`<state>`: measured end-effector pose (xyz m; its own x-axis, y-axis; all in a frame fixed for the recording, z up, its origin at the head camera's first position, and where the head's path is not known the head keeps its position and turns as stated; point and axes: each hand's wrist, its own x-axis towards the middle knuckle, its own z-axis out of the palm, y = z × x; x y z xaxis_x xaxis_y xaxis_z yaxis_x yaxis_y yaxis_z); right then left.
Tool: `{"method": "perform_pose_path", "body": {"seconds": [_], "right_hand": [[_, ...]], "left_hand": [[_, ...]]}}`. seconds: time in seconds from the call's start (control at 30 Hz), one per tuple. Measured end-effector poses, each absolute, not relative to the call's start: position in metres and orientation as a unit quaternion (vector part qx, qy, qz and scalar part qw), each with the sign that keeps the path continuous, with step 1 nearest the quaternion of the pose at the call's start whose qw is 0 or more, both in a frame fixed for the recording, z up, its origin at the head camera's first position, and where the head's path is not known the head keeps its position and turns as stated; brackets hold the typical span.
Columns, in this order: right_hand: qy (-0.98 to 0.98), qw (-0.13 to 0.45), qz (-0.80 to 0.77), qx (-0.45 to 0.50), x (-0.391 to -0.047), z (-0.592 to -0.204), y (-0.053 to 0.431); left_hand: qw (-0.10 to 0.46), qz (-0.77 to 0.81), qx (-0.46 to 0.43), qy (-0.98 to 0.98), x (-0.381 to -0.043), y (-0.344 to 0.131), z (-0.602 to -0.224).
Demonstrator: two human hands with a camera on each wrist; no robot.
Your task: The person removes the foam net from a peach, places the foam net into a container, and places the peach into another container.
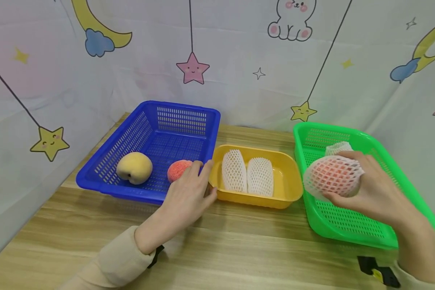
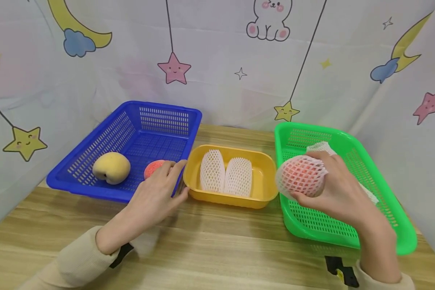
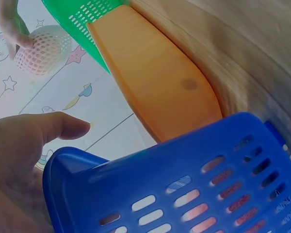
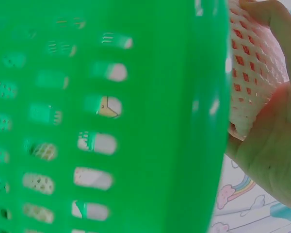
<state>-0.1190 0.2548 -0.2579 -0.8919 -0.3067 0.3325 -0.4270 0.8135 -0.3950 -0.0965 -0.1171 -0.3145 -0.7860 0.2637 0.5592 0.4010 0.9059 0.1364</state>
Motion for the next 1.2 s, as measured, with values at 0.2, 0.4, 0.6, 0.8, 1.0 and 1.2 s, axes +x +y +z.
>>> {"method": "perform_pose_path", "body": {"seconds": [0.2, 0.4, 0.6, 0.8, 1.0, 1.2], "right_hand": [[-0.937, 0.143, 0.246, 0.204, -0.117, -0.254, 0.248], [-0.92, 0.161, 0.27, 0.233, -0.119, -0.25, 0.238], [-0.922, 0.14, 0.28, 0.227, -0.119, -0.247, 0.231], [-0.918, 0.148, 0.277, 0.244, -0.119, -0.246, 0.229], [-0.91, 0.151, 0.293, 0.251, -0.12, -0.247, 0.222], [-0.901, 0.139, 0.311, 0.27, -0.124, -0.248, 0.209]], "left_hand": [[0.271, -0.135, -0.181, -0.936, -0.097, -0.114, -0.313], [0.283, -0.14, -0.183, -0.931, -0.097, -0.112, -0.313], [0.28, -0.14, -0.182, -0.932, -0.098, -0.108, -0.312], [0.301, -0.126, -0.186, -0.927, -0.101, -0.103, -0.312], [0.324, -0.103, -0.206, -0.917, -0.104, -0.095, -0.31], [0.318, -0.093, -0.218, -0.918, -0.106, -0.087, -0.311]]}}
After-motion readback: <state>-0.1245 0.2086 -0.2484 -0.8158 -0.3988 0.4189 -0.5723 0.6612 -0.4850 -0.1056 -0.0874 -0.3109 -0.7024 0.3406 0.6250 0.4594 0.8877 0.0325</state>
